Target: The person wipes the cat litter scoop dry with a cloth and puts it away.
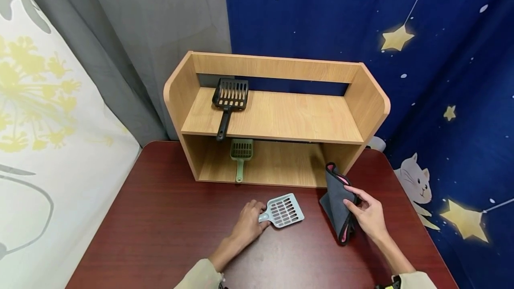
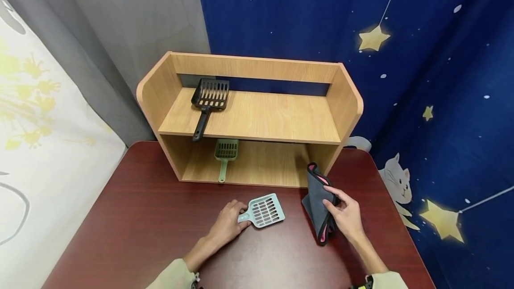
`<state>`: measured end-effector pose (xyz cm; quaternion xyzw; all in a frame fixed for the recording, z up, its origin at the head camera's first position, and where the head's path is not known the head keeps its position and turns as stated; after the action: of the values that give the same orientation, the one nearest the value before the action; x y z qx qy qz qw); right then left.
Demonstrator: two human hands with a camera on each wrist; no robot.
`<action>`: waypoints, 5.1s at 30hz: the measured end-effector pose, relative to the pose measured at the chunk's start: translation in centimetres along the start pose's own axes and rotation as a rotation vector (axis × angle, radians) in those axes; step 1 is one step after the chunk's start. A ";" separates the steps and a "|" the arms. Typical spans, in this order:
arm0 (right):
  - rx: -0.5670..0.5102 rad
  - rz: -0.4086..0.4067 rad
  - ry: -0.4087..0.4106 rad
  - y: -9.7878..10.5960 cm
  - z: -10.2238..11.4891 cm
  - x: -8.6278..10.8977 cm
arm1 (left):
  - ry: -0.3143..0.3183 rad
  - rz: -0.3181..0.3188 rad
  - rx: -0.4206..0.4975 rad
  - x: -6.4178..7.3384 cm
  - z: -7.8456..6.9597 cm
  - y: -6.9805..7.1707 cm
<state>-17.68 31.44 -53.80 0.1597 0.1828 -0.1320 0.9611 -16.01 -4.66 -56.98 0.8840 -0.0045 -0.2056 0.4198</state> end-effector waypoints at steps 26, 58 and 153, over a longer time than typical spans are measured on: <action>-0.008 0.119 0.077 0.2 1.4 -0.8 | -0.085 0.065 0.002 -2.2 0.0 4.6; -0.345 0.613 0.115 -9.2 8.4 -3.9 | -0.251 0.320 0.308 -4.1 -4.2 6.6; 0.393 0.374 0.150 -11.7 11.9 -2.9 | -0.145 -0.076 -0.054 -5.1 -2.8 7.8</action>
<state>-20.29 17.06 -45.22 0.3832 0.1915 0.0269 0.9032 -18.42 -6.69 -47.79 0.8546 0.0043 -0.2848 0.4341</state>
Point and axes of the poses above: each hand's wrist, its own x-axis away from the middle knuckle, its own y-axis out of the back of the hand, z = x × y, the point moved 3 cm from there along -x, towards the middle knuckle, and after that the axes turned 8 degrees about -z, right-handed, at the moved point
